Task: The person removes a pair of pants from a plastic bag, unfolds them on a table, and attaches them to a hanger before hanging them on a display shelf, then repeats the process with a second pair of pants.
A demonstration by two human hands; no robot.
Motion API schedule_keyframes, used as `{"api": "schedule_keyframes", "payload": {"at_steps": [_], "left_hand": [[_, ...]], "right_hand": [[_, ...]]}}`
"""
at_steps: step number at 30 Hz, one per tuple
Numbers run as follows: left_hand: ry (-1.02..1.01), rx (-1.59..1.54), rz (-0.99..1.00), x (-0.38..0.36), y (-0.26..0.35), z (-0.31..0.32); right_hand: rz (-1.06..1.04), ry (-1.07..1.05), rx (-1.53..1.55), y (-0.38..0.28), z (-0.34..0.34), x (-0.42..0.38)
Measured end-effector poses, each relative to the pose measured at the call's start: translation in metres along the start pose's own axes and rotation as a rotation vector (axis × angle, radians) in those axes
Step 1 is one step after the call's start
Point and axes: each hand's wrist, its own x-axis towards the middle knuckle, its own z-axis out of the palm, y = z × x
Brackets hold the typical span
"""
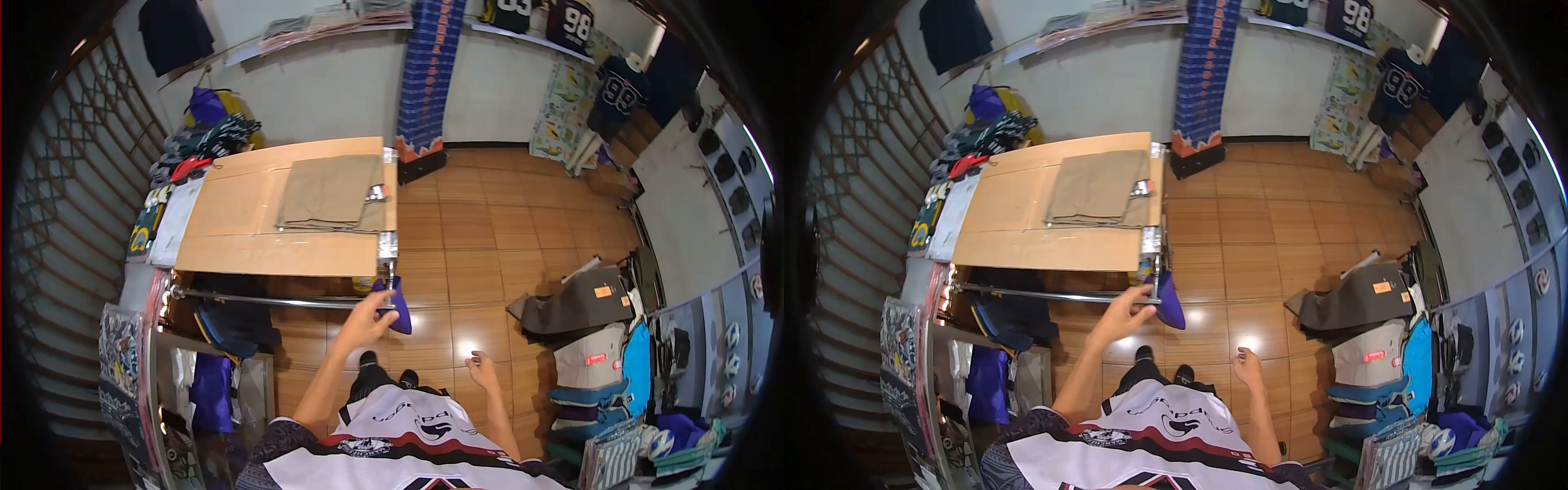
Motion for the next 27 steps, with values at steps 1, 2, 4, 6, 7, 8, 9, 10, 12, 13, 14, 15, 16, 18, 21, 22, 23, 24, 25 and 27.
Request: {"api": "schedule_keyframes", "payload": {"at_steps": [1,2,4,6,7,8,9,10,12,13,14,15,16,18,21,22,23,24,25,27], "left_hand": [[0.117,0.002,0.07,0.012,0.011,0.003],[0.108,0.049,0.034,0.027,0.021,-0.001],[0.157,0.189,0.076,0.058,0.015,-0.015],[0.253,0.213,0.104,0.089,0.008,-0.025],[0.25,0.241,0.077,0.104,0.011,-0.035],[0.297,0.336,0.071,0.12,0.005,-0.044],[0.345,0.431,0.064,0.134,-0.005,-0.05],[0.374,0.492,0.002,0.145,-0.017,-0.055],[0.431,0.609,-0.115,0.175,-0.038,-0.061],[0.401,0.582,-0.228,0.187,-0.045,-0.064],[0.373,0.555,-0.34,0.197,-0.053,-0.065],[0.344,0.526,-0.451,0.206,-0.058,-0.063],[0.316,0.605,-0.531,0.217,-0.047,-0.058],[0.258,0.764,-0.704,0.227,-0.026,-0.044],[0.277,0.735,-0.779,0.241,-0.027,-0.041],[0.28,0.708,-0.784,0.246,-0.025,-0.044],[0.282,0.68,-0.792,0.247,-0.016,-0.049],[0.284,0.654,-0.805,0.249,-0.012,-0.051],[0.301,0.648,-0.787,0.252,-0.018,-0.053],[0.332,0.644,-0.762,0.253,-0.03,-0.057]], "right_hand": [[0.018,0.005,0.055,0.007,-0.005,0.001],[0.033,0.012,0.109,0.013,-0.01,0.004],[0.049,0.021,0.167,0.012,-0.021,0.008],[0.054,0.019,0.171,-0.003,-0.033,0.015],[0.045,0.008,0.187,-0.006,-0.037,0.023],[0.035,-0.005,0.202,-0.01,-0.042,0.033],[0.025,-0.019,0.215,-0.014,-0.046,0.043],[0.013,-0.019,0.215,-0.02,-0.051,0.056],[-0.013,-0.013,0.214,-0.034,-0.064,0.085],[-0.014,-0.019,0.202,-0.043,-0.072,0.101],[-0.018,-0.026,0.19,-0.053,-0.08,0.118],[-0.024,-0.033,0.178,-0.062,-0.088,0.137],[-0.047,-0.032,0.165,-0.068,-0.094,0.158],[-0.091,-0.039,0.141,-0.083,-0.104,0.197],[-0.113,-0.112,0.109,-0.129,-0.121,0.246],[-0.12,-0.142,0.06,-0.147,-0.127,0.26],[-0.145,-0.142,0.041,-0.159,-0.129,0.279],[-0.169,-0.147,0.023,-0.169,-0.128,0.296],[-0.191,-0.158,0.007,-0.179,-0.126,0.31],[-0.228,-0.196,0.04,-0.201,-0.123,0.337]]}}
